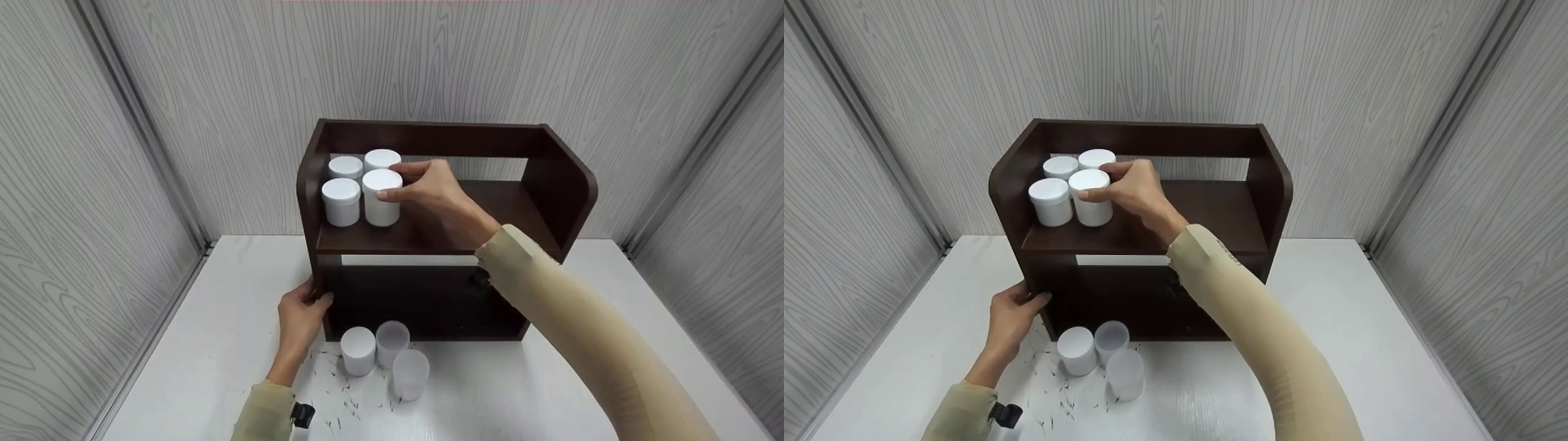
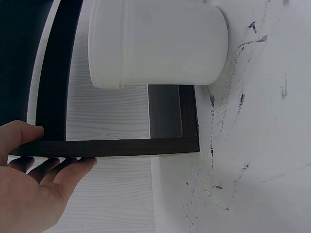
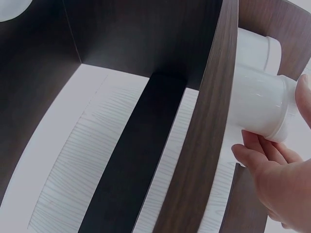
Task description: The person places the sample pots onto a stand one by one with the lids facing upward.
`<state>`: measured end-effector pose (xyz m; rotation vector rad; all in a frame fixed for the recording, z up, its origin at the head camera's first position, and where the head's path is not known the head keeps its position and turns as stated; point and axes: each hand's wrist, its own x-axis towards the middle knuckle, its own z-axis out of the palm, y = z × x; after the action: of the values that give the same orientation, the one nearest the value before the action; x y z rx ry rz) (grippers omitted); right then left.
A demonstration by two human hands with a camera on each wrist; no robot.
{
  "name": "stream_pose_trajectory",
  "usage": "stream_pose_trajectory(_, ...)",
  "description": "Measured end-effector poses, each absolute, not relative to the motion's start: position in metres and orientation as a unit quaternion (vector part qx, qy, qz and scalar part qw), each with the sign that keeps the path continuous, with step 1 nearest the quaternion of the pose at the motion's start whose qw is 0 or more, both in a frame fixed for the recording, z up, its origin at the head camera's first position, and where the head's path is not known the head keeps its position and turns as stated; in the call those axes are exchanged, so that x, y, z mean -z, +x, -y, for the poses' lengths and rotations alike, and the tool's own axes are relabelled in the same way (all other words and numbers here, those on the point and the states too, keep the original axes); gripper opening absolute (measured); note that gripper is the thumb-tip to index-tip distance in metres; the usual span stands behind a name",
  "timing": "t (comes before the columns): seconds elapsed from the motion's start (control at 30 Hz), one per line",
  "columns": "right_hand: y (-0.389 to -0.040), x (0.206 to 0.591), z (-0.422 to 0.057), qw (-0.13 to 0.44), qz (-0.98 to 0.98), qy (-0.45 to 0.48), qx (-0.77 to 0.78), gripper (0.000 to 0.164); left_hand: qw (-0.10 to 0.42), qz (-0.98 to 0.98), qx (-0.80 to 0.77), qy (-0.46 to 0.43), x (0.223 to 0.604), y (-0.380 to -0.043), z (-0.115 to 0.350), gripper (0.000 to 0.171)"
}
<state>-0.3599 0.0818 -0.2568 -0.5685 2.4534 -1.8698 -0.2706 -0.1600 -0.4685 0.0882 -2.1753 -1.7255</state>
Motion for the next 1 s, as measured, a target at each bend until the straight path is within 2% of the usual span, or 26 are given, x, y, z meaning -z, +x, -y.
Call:
stream_pose_trajectory(0.57, -0.359, 0.256, -0.086, 0.015, -0.777, -0.171, 0.606, 0.068, 0.186, 0.772, 0.607, 0.033, 0.469, -0.272, 0.159, 0.05)
stream_pose_trajectory(1.0, -0.334, 0.261, -0.113, 0.016, -0.725, -0.184, 0.664, 0.072, 0.181, 0.772, 0.608, 0.032, 0.469, -0.271, 0.16, 0.05)
